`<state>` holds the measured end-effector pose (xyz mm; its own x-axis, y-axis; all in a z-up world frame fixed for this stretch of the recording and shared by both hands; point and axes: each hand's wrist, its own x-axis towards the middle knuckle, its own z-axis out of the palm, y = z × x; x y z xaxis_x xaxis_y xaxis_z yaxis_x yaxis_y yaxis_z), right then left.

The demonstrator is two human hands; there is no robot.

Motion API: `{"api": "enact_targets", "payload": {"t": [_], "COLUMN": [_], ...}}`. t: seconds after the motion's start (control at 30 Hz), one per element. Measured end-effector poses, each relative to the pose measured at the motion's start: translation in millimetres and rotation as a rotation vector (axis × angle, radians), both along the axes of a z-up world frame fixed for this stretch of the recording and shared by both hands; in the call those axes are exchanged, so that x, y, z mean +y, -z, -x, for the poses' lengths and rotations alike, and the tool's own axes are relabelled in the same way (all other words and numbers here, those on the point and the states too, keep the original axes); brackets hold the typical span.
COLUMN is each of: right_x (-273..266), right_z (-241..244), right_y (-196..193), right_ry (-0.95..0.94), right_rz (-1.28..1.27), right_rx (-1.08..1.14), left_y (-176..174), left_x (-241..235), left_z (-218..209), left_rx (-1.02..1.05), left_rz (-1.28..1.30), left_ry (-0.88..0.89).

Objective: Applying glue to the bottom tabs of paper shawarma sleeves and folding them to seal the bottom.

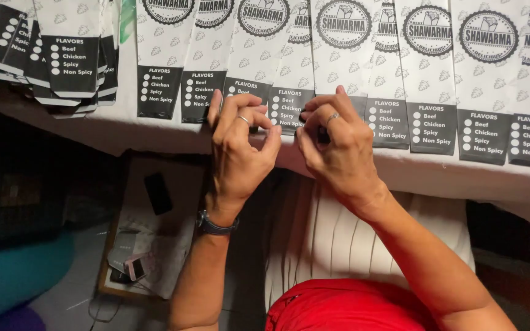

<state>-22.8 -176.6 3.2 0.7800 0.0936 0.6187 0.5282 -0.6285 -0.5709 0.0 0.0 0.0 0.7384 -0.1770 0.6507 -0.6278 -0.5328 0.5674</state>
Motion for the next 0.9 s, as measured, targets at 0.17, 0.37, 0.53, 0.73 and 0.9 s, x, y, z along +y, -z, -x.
{"api": "enact_targets", "payload": {"t": [0.17,0.37,0.53,0.73,0.9], "right_x": [0.3,-5.2,-3.4,-8.4,-12.9], "right_z": [0.1,3.0,-0.4,-10.1,-8.5], "right_y": [-4.9,-9.2,-8.4,8.6,0.8], "right_ry": [0.006,-0.029,-0.027,-0.029,-0.053], "right_rz": [-0.025,-0.042,-0.006,0.040,0.016], "right_rx": [0.050,0.118,0.135,0.122,0.155], "left_y": [1.4,8.3,5.5,10.8,9.8], "left_x": [-19.6,-13.2,-21.9,-21.4,-27.7], "left_z": [9.6,8.1,12.5,13.3,13.3], "left_rx": [-0.015,0.084,0.077,0.071,-0.020], "left_rz": [0.009,0.101,0.145,0.103,0.035], "left_ry": [-0.188,-0.158,-0.201,-0.236,-0.265]}}
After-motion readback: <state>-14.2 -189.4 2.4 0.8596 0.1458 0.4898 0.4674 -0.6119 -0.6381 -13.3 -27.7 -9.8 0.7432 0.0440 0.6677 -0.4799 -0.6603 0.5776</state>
